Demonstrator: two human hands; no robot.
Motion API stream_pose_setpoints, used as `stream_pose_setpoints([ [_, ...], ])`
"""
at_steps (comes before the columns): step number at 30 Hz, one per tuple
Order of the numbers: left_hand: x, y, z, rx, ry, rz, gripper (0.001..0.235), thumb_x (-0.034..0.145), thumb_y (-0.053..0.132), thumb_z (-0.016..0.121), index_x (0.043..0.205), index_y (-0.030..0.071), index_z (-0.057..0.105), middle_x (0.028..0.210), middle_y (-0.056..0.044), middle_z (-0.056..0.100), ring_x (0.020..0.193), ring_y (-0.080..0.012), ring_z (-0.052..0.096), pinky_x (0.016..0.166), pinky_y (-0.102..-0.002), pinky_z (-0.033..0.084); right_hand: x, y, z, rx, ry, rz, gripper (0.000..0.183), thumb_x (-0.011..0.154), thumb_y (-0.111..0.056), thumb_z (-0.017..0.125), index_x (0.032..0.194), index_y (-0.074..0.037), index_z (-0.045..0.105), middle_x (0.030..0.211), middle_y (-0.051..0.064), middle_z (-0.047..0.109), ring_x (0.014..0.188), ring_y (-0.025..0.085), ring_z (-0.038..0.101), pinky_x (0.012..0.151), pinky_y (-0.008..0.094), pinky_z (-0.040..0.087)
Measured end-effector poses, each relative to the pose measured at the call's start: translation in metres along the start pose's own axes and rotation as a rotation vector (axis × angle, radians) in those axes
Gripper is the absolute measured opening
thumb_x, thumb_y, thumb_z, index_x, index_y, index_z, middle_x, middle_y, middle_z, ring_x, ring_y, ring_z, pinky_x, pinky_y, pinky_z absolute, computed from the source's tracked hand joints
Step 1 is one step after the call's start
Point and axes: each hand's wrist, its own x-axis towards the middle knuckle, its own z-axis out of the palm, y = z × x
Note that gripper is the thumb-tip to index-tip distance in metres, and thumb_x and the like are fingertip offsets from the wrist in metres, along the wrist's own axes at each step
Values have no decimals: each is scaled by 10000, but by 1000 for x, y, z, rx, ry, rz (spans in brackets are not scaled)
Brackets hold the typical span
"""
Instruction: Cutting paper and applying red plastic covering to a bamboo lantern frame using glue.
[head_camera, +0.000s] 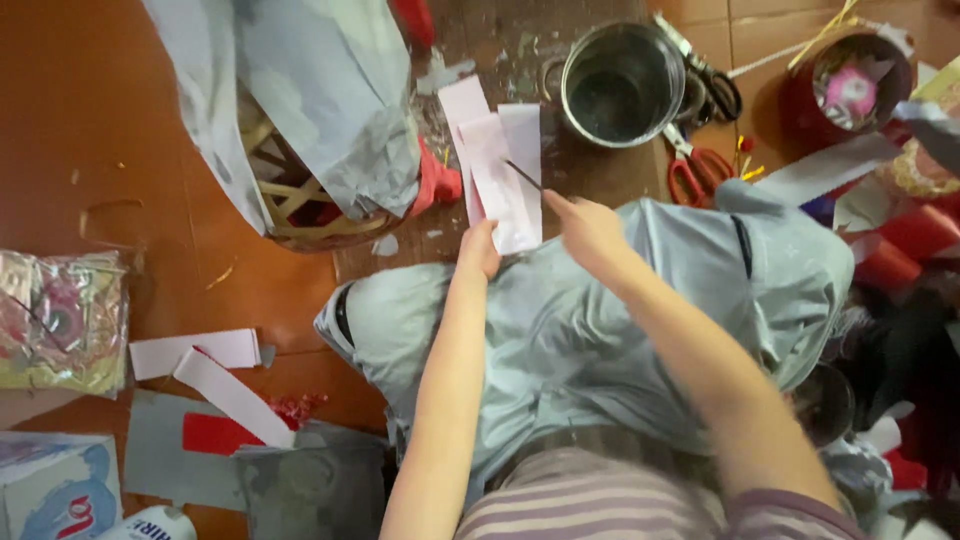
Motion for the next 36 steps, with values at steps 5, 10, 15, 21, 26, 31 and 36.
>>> stream_pose_setpoints([
  [5, -23, 13, 25, 148, 166, -55, 376, 951, 121, 505, 1294, -21, 562, 1207, -161, 639, 1108, -361, 652, 941, -592, 545, 64, -17, 82, 56, 88, 53, 440, 920, -80, 525, 1305, -213, 692, 927, 185, 706, 823, 402, 694, 687, 529, 538],
  [10, 6, -4, -8, 112, -18, 107, 382, 1025, 100, 567, 1356, -90, 578, 1255, -176, 632, 1141, -333, 619, 1002, -552, 546, 52, -12, 75, 201, 115, 139, 482, 841, -113, 575, 1300, -207, 687, 900, 197, 719, 824, 408, 687, 700, 515, 542],
  [15, -42, 22, 46, 160, 167, -54, 328, 944, 158, 494, 1239, 28, 552, 1191, -125, 635, 1064, -316, 653, 852, -582, 561, 44, 12, 92, 105, 172, 273, 444, 968, -107, 525, 1365, -246, 667, 903, 191, 720, 836, 404, 693, 733, 524, 545],
  [21, 4, -1, -1, 164, 89, 6, 369, 976, 144, 511, 1300, -14, 588, 1182, -147, 647, 1069, -326, 655, 907, -543, 585, 53, -12, 100, 13, 50, 35, 518, 907, -85, 523, 1387, -228, 657, 941, 211, 715, 800, 415, 697, 687, 529, 551],
  [26, -15, 7, 27, 133, 116, -27, 376, 984, 199, 525, 1312, 27, 590, 1191, -139, 690, 1061, -322, 688, 901, -565, 569, 53, -4, 39, 389, 179, -42, 360, 1000, -100, 564, 1323, -184, 697, 1057, 152, 753, 911, 339, 717, 792, 450, 563],
  [31, -3, -2, 31, 30, -32, 57, 406, 999, 239, 511, 1352, 44, 565, 1220, -123, 684, 1080, -322, 683, 894, -584, 543, 23, 79, -17, 1571, 182, 135, 455, 980, -40, 555, 1390, -190, 682, 705, -141, 430, 549, 6, 426, 450, 167, 342],
  [36, -20, 10, 62, -12, -325, 79, 339, 1024, 238, 569, 1326, 97, 630, 1180, -64, 716, 1076, -226, 694, 923, -474, 604, 17, 110, -28, 8, 510, 226, 327, 1082, -314, 686, 1182, -3, 696, 1073, 277, 694, 1031, 424, 648, 886, 494, 505],
])
